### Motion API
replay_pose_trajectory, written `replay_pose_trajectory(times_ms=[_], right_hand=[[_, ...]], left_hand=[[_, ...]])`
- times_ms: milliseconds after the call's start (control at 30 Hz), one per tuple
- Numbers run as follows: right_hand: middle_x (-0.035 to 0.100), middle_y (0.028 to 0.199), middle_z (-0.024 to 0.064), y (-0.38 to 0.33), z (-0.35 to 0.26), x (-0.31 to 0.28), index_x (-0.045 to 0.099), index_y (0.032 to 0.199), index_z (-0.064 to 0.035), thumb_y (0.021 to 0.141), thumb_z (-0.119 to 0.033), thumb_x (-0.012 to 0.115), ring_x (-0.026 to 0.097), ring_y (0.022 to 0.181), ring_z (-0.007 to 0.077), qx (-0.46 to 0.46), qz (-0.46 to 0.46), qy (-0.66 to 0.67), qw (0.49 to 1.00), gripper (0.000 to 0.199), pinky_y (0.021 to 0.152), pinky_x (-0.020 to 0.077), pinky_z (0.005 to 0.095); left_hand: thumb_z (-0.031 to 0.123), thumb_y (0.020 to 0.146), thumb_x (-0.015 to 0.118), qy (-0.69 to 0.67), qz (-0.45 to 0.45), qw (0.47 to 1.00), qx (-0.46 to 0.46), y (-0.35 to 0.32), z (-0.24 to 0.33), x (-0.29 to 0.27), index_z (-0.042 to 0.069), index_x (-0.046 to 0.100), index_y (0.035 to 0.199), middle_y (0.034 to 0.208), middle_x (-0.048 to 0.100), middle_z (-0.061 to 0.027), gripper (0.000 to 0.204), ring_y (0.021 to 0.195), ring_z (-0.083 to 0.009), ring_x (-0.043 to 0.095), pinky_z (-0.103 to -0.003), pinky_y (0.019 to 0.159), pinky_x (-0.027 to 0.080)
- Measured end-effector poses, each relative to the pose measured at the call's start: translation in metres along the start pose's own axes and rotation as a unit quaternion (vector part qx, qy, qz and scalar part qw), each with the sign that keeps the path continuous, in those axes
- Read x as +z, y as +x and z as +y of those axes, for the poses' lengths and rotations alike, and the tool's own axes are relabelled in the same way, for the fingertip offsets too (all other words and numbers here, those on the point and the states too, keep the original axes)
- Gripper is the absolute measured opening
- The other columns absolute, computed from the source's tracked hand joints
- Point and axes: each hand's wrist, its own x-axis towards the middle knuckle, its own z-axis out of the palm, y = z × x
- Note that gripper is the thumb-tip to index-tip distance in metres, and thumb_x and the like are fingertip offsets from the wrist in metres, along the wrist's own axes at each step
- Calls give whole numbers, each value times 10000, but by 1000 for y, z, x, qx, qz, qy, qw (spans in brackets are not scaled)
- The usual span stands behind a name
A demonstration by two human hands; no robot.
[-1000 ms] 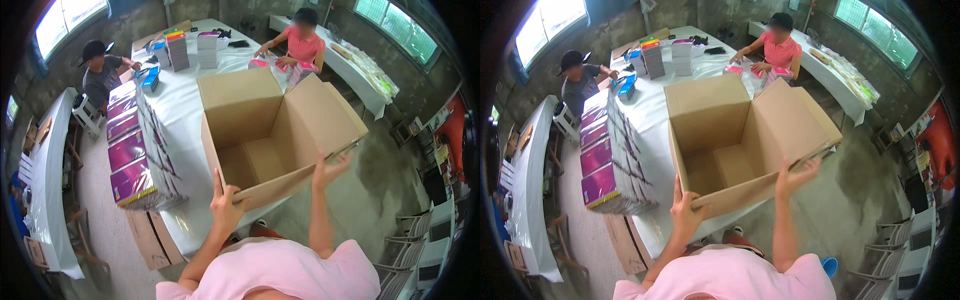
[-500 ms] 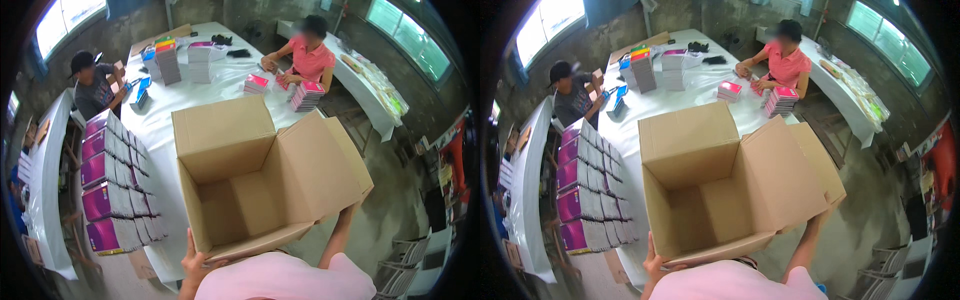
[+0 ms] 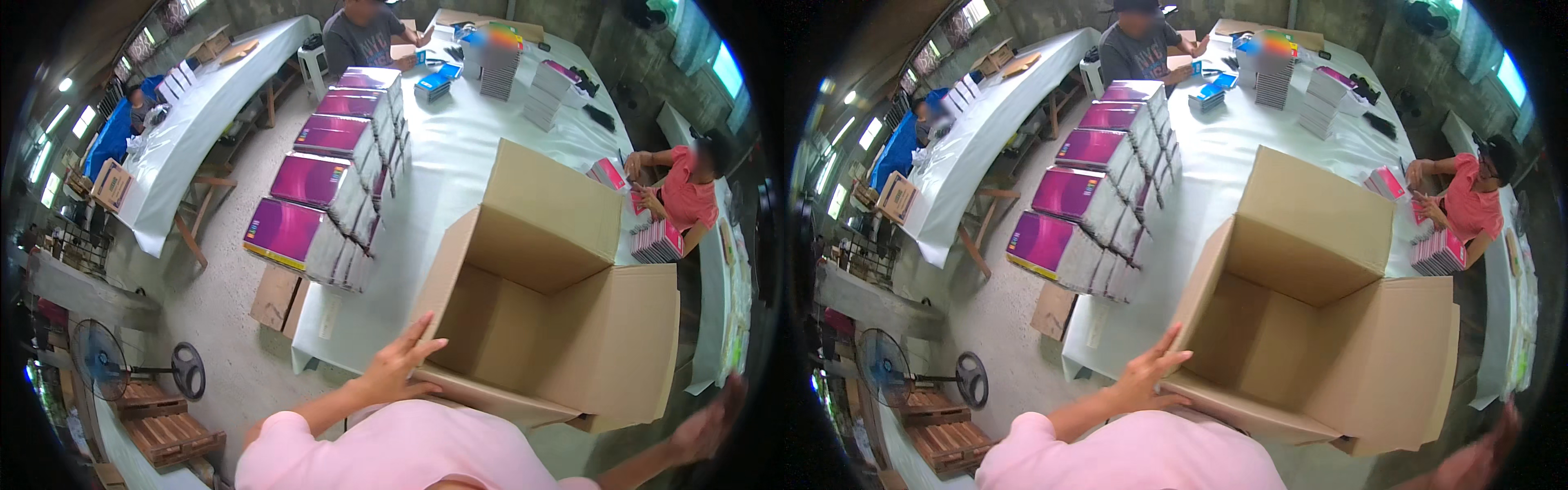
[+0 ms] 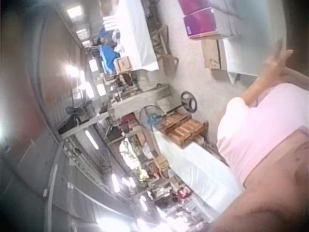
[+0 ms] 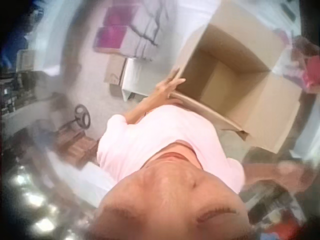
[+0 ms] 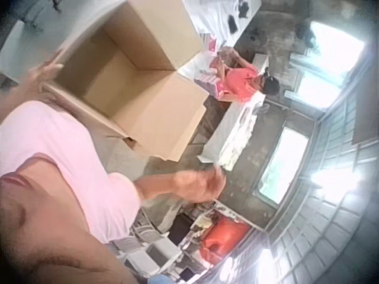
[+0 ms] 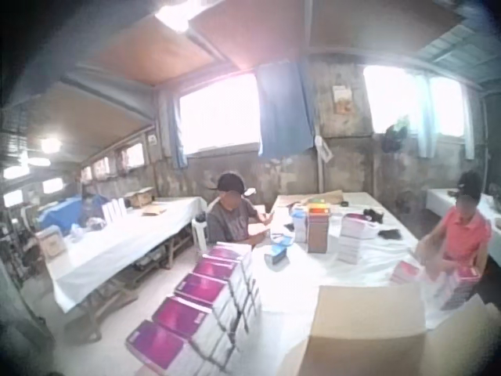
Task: The person packs stacks of purple spiral-bound notebooks into a cardboard box, seals the box with tape, and writes on the box and a notebook. The person then opens another box and continues placing notebooks inside.
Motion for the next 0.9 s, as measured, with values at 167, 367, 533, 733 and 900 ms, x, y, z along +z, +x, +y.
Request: replay_pose_trajectory(times_ms=[167,367,533,733,900], right_hand=[[519,1161,128,71,-199,144,453,1276,-27,768,-153,627,499,1101,213,181,-440,626,618,552,945,387,356],[395,1312,238,-5,-381,302,330,1319,83,704,-701,602,324,1291,311,369,-603,541,455,1033,1031,287,497],[456,1258,211,-30,-446,316,464,1229,73,671,-718,622,420,1177,298,416,-613,567,360,981,954,334,460],[456,1201,231,-40,-448,299,392,1241,96,637,-456,773,445,1128,298,288,-554,605,494,903,961,342,431],[431,1195,169,-38,-402,246,370,1261,19,676,-457,771,443,1149,276,-79,-503,596,620,854,971,366,387]], left_hand=[[461,784,670,4,261,965,-12,-27,-9,-23,19,216,1409,1485,123,-236,890,1382,-350,159,-459,1103,194],[734,747,503,-376,580,693,-207,-14,-83,-91,81,19,1450,1498,53,-162,1074,1386,-325,84,-531,1075,100],[715,763,508,-518,549,637,-156,1,-73,-122,60,209,1415,1411,287,-150,972,1300,-286,283,-489,1050,229],[446,792,676,-513,567,633,-118,9,-80,-133,59,484,1203,1032,586,-83,595,944,-194,590,-346,821,500],[411,866,497,-542,557,627,-54,-46,-60,-119,43,343,1348,1313,431,-150,626,1163,-278,476,-450,965,424]])
